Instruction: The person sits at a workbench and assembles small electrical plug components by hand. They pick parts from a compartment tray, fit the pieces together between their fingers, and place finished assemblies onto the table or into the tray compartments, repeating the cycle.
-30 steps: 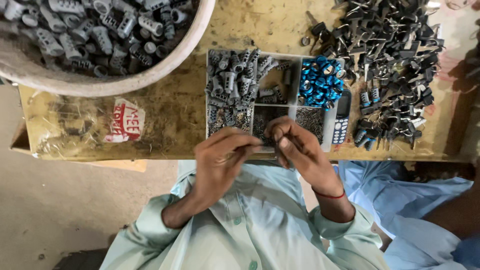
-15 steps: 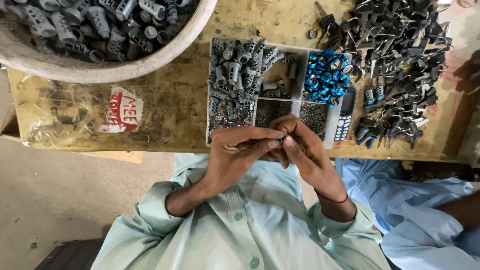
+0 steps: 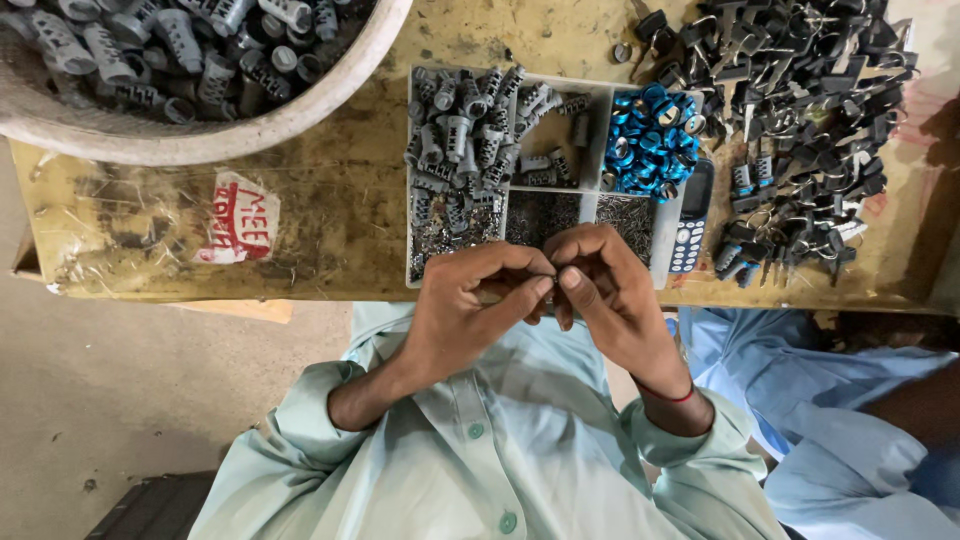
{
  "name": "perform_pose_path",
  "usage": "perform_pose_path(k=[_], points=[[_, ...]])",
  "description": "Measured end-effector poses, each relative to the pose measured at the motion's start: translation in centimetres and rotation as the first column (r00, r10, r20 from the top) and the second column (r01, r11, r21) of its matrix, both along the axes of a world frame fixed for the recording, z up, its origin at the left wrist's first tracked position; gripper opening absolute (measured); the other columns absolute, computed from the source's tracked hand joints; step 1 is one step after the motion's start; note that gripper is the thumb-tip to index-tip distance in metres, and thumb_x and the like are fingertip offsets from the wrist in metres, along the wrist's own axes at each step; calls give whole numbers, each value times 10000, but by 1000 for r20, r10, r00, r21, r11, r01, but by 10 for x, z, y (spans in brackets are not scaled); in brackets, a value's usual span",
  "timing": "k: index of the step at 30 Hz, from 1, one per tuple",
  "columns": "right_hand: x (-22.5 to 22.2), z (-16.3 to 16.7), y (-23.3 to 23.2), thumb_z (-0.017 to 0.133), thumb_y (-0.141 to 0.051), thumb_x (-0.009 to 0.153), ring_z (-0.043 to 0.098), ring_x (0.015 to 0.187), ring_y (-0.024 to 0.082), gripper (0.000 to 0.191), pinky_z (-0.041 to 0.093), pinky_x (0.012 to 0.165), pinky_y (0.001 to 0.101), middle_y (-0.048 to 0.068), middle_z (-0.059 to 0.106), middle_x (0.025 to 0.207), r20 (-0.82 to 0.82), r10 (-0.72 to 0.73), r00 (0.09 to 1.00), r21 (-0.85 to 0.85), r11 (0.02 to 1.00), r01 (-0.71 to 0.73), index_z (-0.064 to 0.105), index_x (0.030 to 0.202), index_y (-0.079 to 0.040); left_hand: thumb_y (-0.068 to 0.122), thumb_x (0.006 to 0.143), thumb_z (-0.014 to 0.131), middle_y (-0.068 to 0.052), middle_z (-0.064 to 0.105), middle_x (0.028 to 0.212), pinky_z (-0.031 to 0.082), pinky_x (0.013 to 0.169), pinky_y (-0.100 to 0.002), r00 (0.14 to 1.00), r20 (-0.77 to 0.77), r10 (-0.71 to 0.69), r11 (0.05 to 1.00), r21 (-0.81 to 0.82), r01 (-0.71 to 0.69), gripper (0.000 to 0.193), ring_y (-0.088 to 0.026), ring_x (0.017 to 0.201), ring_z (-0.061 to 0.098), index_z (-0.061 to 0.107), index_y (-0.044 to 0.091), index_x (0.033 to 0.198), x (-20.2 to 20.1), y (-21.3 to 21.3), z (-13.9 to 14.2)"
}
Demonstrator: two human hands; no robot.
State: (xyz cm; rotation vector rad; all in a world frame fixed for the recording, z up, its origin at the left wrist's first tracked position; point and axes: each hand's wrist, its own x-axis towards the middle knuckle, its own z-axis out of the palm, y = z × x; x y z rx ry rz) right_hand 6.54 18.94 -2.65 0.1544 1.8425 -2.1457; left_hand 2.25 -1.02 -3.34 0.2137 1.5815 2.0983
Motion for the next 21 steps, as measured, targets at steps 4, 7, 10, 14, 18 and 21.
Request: perform_pose_path(k=[4, 7, 10, 14, 18, 21], points=[[5, -2, 0, 505, -24, 1119, 567, 846, 79, 98, 510, 711, 238, 101, 556, 1226, -164, 32, 986, 164, 986, -5, 493, 1214, -2, -11, 976, 688, -86, 756, 925, 644, 694, -241, 1000, 29, -12, 1000, 7, 12, 117, -101, 810, 741, 703, -64, 1079, 2, -1, -1], [7, -2, 0, 532, 24, 1084, 585, 828, 83, 131, 518, 691, 238, 99, 554, 1204, -172, 52, 984, 230, 973, -11, 490, 1206, 1, -7, 968, 694, -94, 762, 929, 660, 712, -248, 1000, 25, -1, 1000, -6, 1, 124, -106, 823, 753, 699, -63, 1078, 2, -1, -2], [6, -1, 0, 554, 53, 1062, 601, 819, 88, 155, 532, 677, 237, 96, 560, 1190, -170, 60, 984, 268, 963, -13, 500, 1197, -3, -9, 972, 689, -96, 762, 934, 663, 730, -255, 998, 57, 0, 1000, 21, -1, 126, -109, 831, 752, 694, -59, 1088, 2, -2, -2], [2, 2, -2, 589, 51, 1028, 621, 821, 83, 212, 543, 656, 238, 85, 560, 1182, -96, 47, 994, 194, 981, -28, 494, 1208, -9, -11, 971, 696, -92, 764, 960, 662, 756, -253, 999, 39, 14, 1000, -6, -14, 126, -104, 863, 742, 702, -44, 1092, 1, -3, 0], [-2, 8, -6, 626, 50, 1003, 603, 883, 100, 252, 541, 717, 271, 96, 555, 1198, -186, 73, 980, 295, 955, -15, 520, 1228, 4, 2, 919, 744, -78, 763, 970, 631, 686, -227, 978, -205, 40, 972, -219, -86, 149, -92, 825, 752, 717, -12, 1066, 1, -3, 3], [-5, 12, -6, 687, -3, 999, 643, 963, 140, 193, 545, 742, 295, 70, 596, 1153, -497, 245, 833, 647, 744, 167, 574, 1147, -50, 19, 920, 773, -63, 757, 942, 632, 681, -219, 965, -259, 44, 960, -258, -113, 153, -82, 812, 751, 719, 8, 1063, 0, -3, 5]])
